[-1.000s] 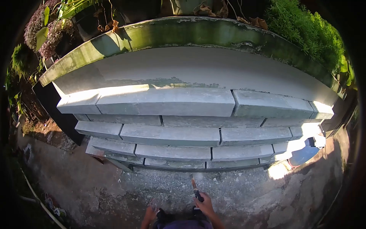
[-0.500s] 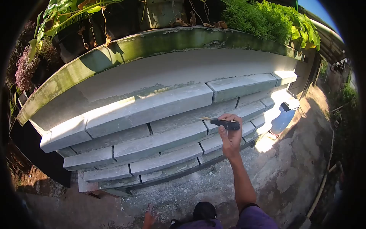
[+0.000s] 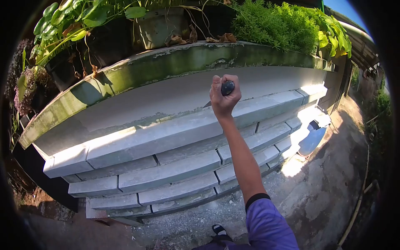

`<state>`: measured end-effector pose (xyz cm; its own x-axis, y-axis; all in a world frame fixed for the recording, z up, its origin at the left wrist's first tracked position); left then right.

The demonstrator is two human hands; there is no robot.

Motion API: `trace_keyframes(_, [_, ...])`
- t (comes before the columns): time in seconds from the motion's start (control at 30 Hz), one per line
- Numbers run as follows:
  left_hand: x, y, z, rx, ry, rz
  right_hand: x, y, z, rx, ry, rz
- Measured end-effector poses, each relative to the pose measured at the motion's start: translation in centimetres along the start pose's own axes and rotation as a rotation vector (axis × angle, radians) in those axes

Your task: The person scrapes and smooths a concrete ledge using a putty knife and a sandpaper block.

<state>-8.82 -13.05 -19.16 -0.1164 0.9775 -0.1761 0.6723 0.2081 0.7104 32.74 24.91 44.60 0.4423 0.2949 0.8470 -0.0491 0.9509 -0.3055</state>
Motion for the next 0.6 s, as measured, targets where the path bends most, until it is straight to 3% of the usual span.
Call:
trace_keyframes(0.03, [0.4,1.4,0.2,-0.017,0.018,-0.011,-0.3,2.7,-0.2,-0.044,0.026,-0.078])
trace_keyframes(0.07, [0.7,2.4,0.5,-0.029,0.037,-0.012,-0.5,5.2,-0.5,-0.31,0.028,-0.235])
trace_keyframes(0.13, [1.1,4.3,0.8,-0.051,0.065,-0.024,-1.2,5.8,0.2,-0.461,0.012,-0.338])
trace_keyframes(0.23, [1.4,5.6,1.3,-0.069,0.099,-0.046,-0.4,4.4,-0.8,-0.272,0.13,-0.227])
trace_keyframes(0.37, [1.0,5.2,2.4,-0.085,0.139,-0.079,-0.1,6.5,-1.0,-0.321,0.125,-0.229])
trace_keyframes(0.47, [-0.1,4.2,2.7,-0.085,0.184,-0.098,0.7,5.4,-1.3,-0.195,0.124,-0.146])
trace_keyframes(0.6, [-1.5,2.8,4.4,-0.102,0.211,-0.117,-0.1,6.5,-0.9,-0.427,0.078,-0.377])
Point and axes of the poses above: each hand's wrist, its own x-axis towards the middle knuckle, its own z-axis out of the palm, y = z × x, the point moved 2 cm from there along x, towards the middle knuckle, and after that the axes turned 6 degrees about z, right-handed, at the moved point
